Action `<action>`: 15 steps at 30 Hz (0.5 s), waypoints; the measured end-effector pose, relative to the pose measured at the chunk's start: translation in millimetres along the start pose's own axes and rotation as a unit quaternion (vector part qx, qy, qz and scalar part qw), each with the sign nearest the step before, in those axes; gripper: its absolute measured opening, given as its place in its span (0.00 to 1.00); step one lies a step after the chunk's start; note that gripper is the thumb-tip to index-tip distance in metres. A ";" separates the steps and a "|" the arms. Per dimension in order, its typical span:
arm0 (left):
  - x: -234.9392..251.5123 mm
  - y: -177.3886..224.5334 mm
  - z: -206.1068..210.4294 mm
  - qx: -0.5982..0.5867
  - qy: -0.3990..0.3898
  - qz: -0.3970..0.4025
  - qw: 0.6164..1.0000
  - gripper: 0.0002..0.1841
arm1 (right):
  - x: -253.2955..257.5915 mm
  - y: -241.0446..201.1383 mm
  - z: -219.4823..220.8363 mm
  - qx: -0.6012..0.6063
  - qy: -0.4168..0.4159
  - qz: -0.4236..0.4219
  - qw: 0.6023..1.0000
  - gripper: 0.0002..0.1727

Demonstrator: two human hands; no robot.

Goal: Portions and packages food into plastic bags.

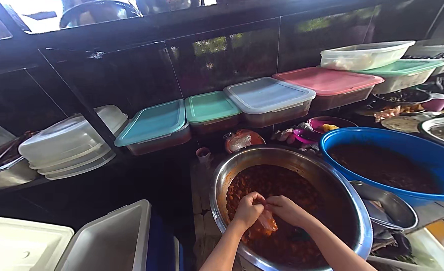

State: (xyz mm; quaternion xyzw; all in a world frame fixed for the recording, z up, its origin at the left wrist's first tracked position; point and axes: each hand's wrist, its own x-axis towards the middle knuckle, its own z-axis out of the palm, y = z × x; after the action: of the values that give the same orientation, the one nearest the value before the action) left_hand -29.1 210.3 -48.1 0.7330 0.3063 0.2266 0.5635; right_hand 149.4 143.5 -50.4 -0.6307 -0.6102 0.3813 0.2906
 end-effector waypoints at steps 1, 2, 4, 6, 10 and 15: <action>0.6 3.0 -0.5 0.028 0.012 0.006 1.000 0.14 | 2.8 -4.6 -0.8 0.016 0.013 0.011 1.000 0.15; -0.1 7.5 -2.0 0.070 0.025 0.003 0.997 0.19 | 3.4 -7.8 -1.9 0.030 0.031 0.029 0.999 0.13; -1.7 17.1 -9.4 0.203 0.065 -0.032 0.977 0.28 | 1.4 -13.4 -3.0 0.041 0.062 0.063 0.995 0.13; -4.6 22.0 -25.9 0.288 0.092 -0.084 0.949 0.24 | -1.6 -21.8 -1.2 0.041 0.091 0.082 0.992 0.10; -19.6 32.8 -54.2 0.157 0.085 -0.153 0.972 0.16 | -4.0 -54.4 15.5 0.252 0.111 0.035 0.961 0.10; -66.6 69.9 -81.5 -0.243 0.042 -0.121 0.962 0.07 | -14.5 -109.6 27.5 0.466 -0.032 -0.026 0.884 0.07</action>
State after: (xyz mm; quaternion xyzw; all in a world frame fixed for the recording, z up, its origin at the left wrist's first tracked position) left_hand -118.0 207.0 41.6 0.5215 0.3522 0.2545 0.7344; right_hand 66.9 135.8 27.8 -0.3940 -0.3872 0.6342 0.5410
